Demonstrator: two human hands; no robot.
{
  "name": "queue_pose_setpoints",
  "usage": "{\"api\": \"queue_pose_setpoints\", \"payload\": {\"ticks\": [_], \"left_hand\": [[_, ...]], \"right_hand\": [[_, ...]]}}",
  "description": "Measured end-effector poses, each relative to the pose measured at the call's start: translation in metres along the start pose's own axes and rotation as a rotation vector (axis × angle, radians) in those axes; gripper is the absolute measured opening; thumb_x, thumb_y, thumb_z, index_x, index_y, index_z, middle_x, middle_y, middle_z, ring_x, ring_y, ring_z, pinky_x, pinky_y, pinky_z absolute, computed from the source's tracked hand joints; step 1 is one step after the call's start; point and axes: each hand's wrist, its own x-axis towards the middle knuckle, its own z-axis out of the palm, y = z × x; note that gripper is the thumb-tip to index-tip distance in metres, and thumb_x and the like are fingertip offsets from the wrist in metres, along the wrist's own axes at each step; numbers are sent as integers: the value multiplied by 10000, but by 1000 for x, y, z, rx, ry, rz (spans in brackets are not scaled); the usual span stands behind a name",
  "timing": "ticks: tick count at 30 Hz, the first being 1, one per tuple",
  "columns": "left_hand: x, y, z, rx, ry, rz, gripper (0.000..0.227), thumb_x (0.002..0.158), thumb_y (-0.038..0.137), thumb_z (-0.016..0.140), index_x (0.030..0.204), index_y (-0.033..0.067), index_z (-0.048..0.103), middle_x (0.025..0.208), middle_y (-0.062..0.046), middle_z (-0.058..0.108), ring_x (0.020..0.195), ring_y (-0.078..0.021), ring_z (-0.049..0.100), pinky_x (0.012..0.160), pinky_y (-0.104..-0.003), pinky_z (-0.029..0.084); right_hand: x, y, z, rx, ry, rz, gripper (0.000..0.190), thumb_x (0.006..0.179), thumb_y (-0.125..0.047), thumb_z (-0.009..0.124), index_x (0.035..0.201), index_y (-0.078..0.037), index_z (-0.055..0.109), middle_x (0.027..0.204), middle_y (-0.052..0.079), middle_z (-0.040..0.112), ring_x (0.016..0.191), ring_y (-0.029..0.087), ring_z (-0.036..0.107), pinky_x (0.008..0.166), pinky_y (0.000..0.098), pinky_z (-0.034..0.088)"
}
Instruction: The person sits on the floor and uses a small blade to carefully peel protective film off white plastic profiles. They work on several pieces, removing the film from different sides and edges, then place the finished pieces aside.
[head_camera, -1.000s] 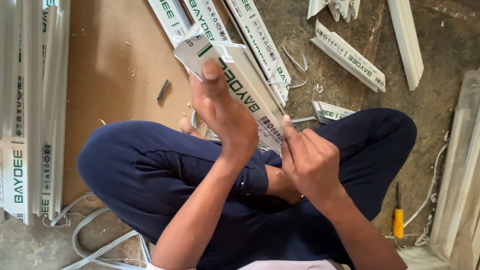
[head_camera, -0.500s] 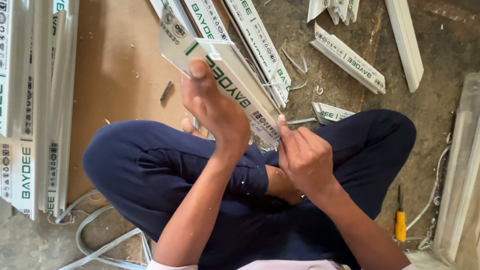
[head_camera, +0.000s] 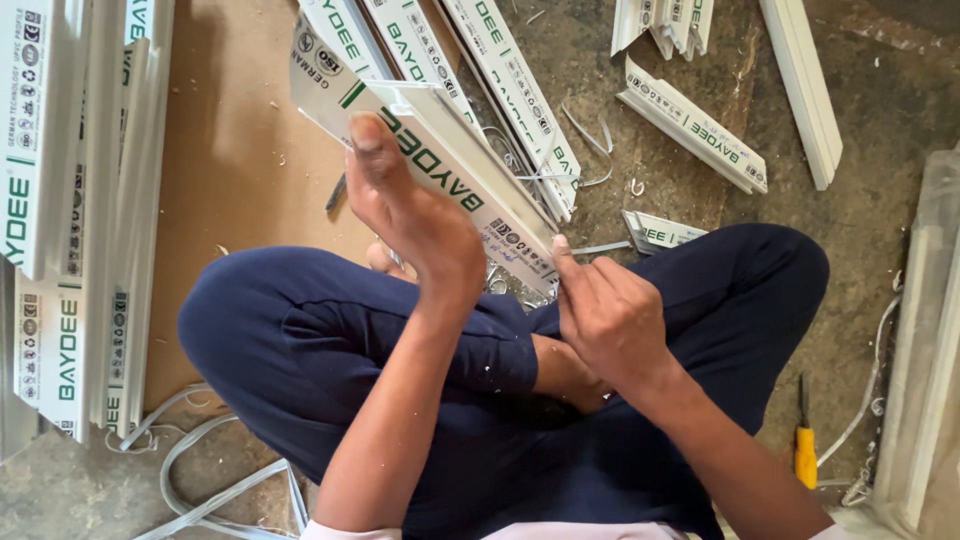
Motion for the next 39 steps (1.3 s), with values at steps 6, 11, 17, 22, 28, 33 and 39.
{"api": "queue_pose_setpoints", "payload": {"ticks": [6, 11, 17, 22, 28, 33, 39], "left_hand": [[7, -5, -13, 166, -58, 146, 645, 1130, 580, 444, 1187, -57, 521, 1052, -112, 565, 937, -150, 526, 890, -302, 445], [53, 5, -30, 647, 71, 703, 668, 1201, 462, 379, 1632, 17, 128, 1617, -214, 323, 1533, -257, 337, 1351, -367, 312], [60, 15, -29, -116, 122, 134, 764, 1127, 519, 395, 1599, -71, 279, 1398, -185, 511, 1345, -280, 523, 1217, -424, 420], [48, 25, -22, -180, 66, -20, 757, 1107, 550, 428, 1519, -85, 399, 1357, -175, 544, 1251, -257, 563, 1155, -393, 455], [45, 33, -12, -286, 47, -90, 737, 1082, 525, 452, 1530, -57, 389, 1426, -179, 536, 1284, -264, 551, 1165, -390, 433], [43, 35, -10, -280, 35, -103, 743, 1075, 530, 453, 1528, -55, 385, 1416, -169, 552, 1297, -259, 557, 1170, -385, 427], [40, 33, -12, -260, 33, -110, 709, 1079, 531, 452, 1485, -50, 427, 1345, -154, 572, 1251, -244, 576, 1139, -385, 454]], "right_hand": [[-24, 20, 25, -17, -19, 9, 355, 835, -5, 709, 1177, 40, 624, 711, 88, 582, 672, 260, 602, 591, 402, 484], [-38, 36, 51, -20, -232, 200, 421, 822, -84, 700, 1242, -52, 693, 687, 112, 630, 653, 306, 646, 577, 442, 514], [-22, 35, 16, 141, -6, 385, 374, 927, -107, 706, 1282, 1, 658, 841, 159, 737, 736, 342, 711, 644, 415, 555], [-4, 10, -20, 369, 189, 463, 115, 1031, -23, 677, 1104, 26, 603, 918, 112, 762, 863, 196, 783, 742, 301, 602], [13, -1, -21, 721, 197, 487, 166, 1023, -18, 654, 1162, 23, 574, 1014, 86, 728, 936, 105, 716, 844, 249, 581], [22, 7, -13, 776, 48, 611, 289, 936, -40, 747, 1209, 14, 667, 929, 60, 694, 805, 65, 609, 721, 225, 515], [20, 4, -13, 503, 133, 494, 108, 929, -61, 785, 982, 17, 730, 817, 62, 713, 730, 96, 668, 673, 245, 517]]}}
